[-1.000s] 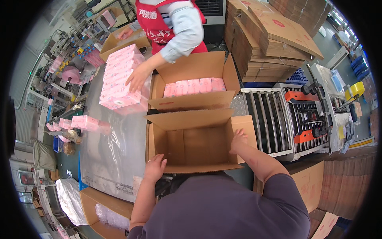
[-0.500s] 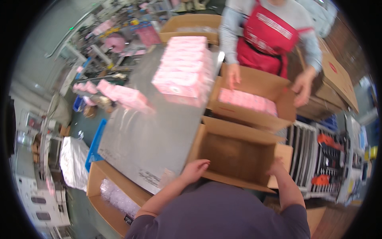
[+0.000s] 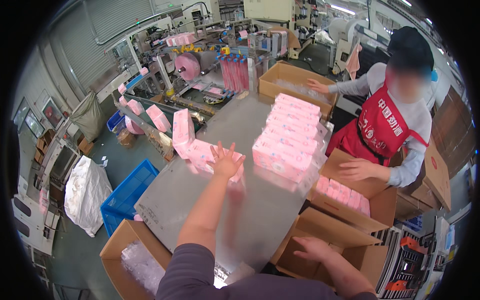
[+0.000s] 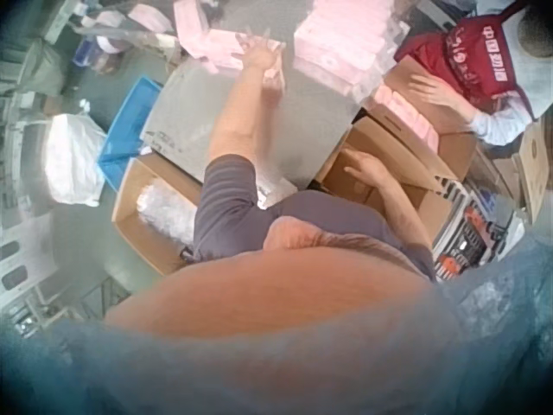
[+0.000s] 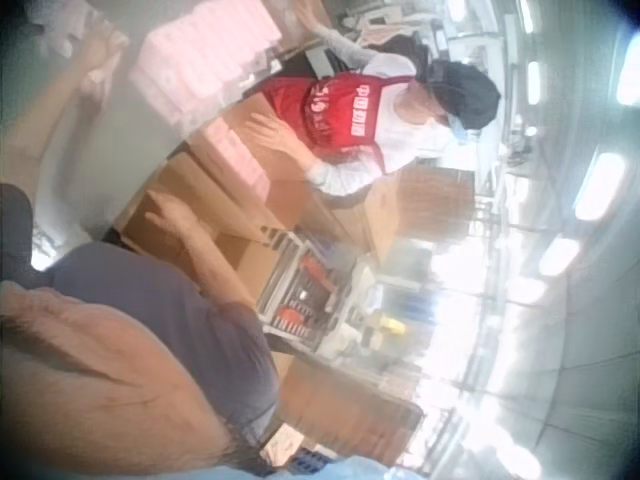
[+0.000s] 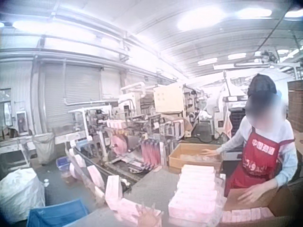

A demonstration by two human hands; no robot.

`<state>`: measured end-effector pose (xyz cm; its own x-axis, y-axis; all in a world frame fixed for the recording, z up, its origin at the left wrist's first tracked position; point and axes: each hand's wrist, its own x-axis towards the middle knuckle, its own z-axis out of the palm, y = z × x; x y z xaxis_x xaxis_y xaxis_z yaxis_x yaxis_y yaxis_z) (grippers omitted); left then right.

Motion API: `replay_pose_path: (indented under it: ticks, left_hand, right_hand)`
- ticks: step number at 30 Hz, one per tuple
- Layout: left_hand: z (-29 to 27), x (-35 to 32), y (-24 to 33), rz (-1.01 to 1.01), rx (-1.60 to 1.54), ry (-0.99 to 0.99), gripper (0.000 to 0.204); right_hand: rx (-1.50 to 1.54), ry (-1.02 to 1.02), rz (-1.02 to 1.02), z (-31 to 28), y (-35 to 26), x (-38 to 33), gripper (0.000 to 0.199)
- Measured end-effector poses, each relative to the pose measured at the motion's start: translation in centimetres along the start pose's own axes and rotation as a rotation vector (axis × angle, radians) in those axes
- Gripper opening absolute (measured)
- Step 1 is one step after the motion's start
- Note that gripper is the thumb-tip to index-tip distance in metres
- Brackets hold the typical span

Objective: The person picks up bundles of pink-wrapped items from a table and stacks them into cardboard boxes, then pushes the filled boxes onto a motorized conveyor belt.

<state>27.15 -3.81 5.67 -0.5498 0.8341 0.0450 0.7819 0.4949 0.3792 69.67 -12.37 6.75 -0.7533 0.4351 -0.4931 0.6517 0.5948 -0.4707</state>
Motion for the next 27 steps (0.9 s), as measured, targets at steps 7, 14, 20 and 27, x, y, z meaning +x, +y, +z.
replay_pose_path:
  ticks: [7, 14, 20, 27]
  left_hand:
    - [8.0, -4.1, -2.8, 0.308, 0.063, -0.11, 0.068]
    - [-0.6, -3.0, -6.9, 0.197, -0.359, 0.062, 0.068]
    - [-3.2, 7.1, -11.6, -0.001, 0.013, 0.324, 0.075]
    - [-5.3, 12.5, -13.6, -0.404, 0.04, -0.029, 0.085]
  right_hand:
    - [-0.108, 0.406, -0.145, -4.3, -5.1, 12.6, 0.064]
    - [-0.148, 0.379, 0.148, -3.8, -11.1, 19.5, 0.102]
    - [-0.192, 0.401, 0.227, -2.5, -11.6, 18.9, 0.096]
    - [-0.13, 0.448, 0.258, -1.5, -10.6, 18.1, 0.093]
